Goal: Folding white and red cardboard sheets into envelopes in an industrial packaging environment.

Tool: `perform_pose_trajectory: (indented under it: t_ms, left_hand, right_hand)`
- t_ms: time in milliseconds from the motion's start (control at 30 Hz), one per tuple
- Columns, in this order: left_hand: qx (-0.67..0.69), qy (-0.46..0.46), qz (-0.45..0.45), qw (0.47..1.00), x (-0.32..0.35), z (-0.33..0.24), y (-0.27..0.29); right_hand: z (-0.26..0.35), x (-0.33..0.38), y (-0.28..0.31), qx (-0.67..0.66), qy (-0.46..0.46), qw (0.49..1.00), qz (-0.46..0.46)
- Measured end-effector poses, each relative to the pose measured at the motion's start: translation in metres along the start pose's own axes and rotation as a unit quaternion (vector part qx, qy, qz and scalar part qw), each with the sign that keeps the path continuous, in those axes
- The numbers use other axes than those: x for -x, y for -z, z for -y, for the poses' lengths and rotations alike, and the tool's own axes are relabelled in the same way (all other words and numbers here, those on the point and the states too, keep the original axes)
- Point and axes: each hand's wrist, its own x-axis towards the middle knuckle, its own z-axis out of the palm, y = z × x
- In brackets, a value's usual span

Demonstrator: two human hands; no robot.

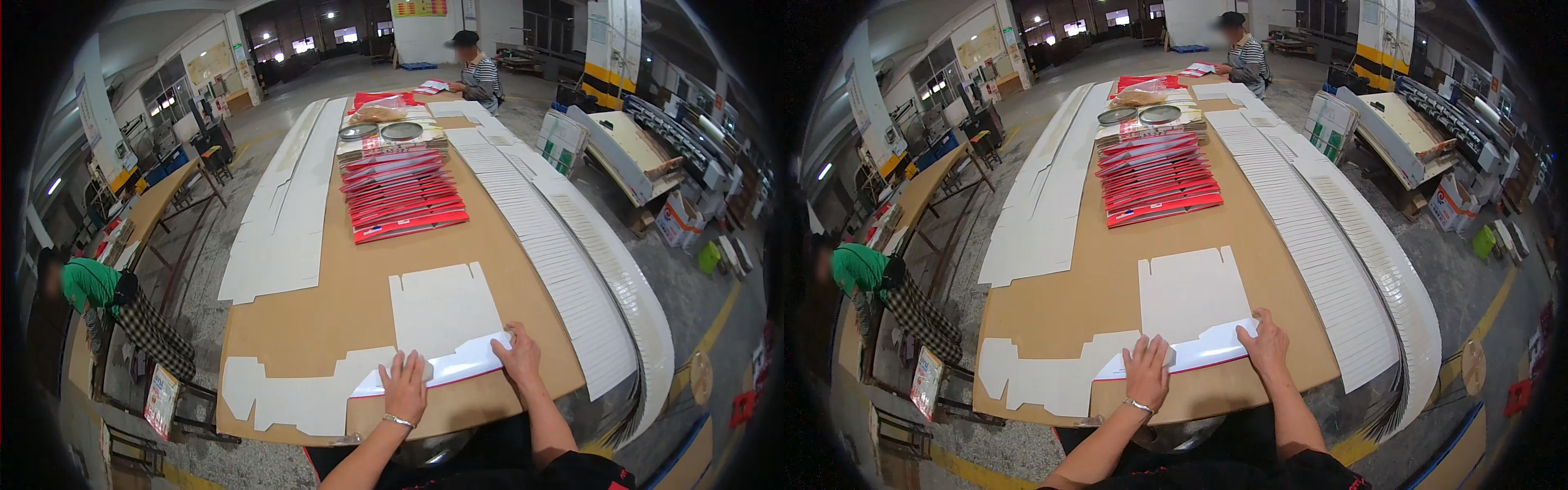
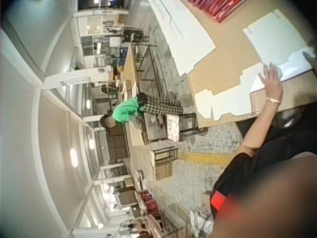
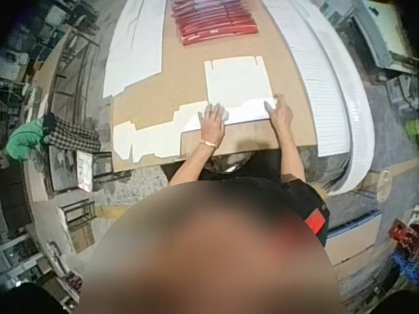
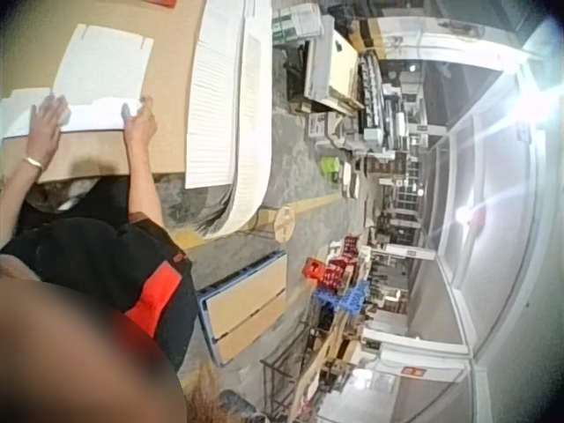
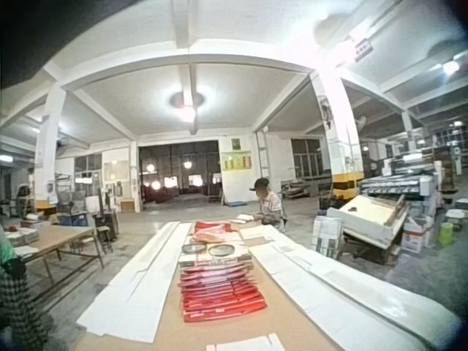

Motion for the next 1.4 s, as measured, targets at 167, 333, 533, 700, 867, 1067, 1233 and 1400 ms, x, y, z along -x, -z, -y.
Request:
perform_pose_trajectory:
  t_ms: [167, 333, 533, 700, 867, 1067, 1233, 1400]
  left_hand:
    - [0.028, 0.053, 0.115, 0.992, -0.001, -0.012, 0.010]
    - [0.066, 0.093, 0.062, 0.992, -0.004, 0.011, -0.008]
    - [0.134, 0.038, 0.042, 0.989, -0.025, -0.025, 0.004]
    - [0.149, -0.062, 0.048, 0.986, -0.008, -0.046, -0.013]
    - [0.107, 0.013, 0.039, 0.993, 0.006, -0.030, -0.010]
    - [0.118, -0.018, 0.180, 0.976, 0.026, -0.028, 0.000]
    - [0.083, -0.053, 0.220, 0.971, 0.078, -0.019, 0.054]
    - [0.053, -0.008, 0.188, 0.981, 0.130, 0.034, 0.095]
  right_hand:
    - [0.038, -0.004, 0.024, -0.169, -0.045, 0.984, 0.038]
    - [0.027, 0.003, 0.019, -0.270, 0.061, 0.956, -0.100]
    - [0.031, 0.072, -0.045, -0.518, -0.014, 0.823, 0.232]
    - [0.058, 0.084, -0.044, -0.514, -0.047, 0.849, 0.115]
    - [0.066, 0.057, -0.019, -0.295, 0.072, 0.949, -0.085]
    - [0.056, 0.046, -0.015, -0.079, 0.369, 0.926, -0.025]
    - [0.016, 0.031, -0.006, 0.028, 0.422, 0.904, 0.062]
    - [0.004, 0.017, 0.019, 0.050, 0.386, 0.913, 0.118]
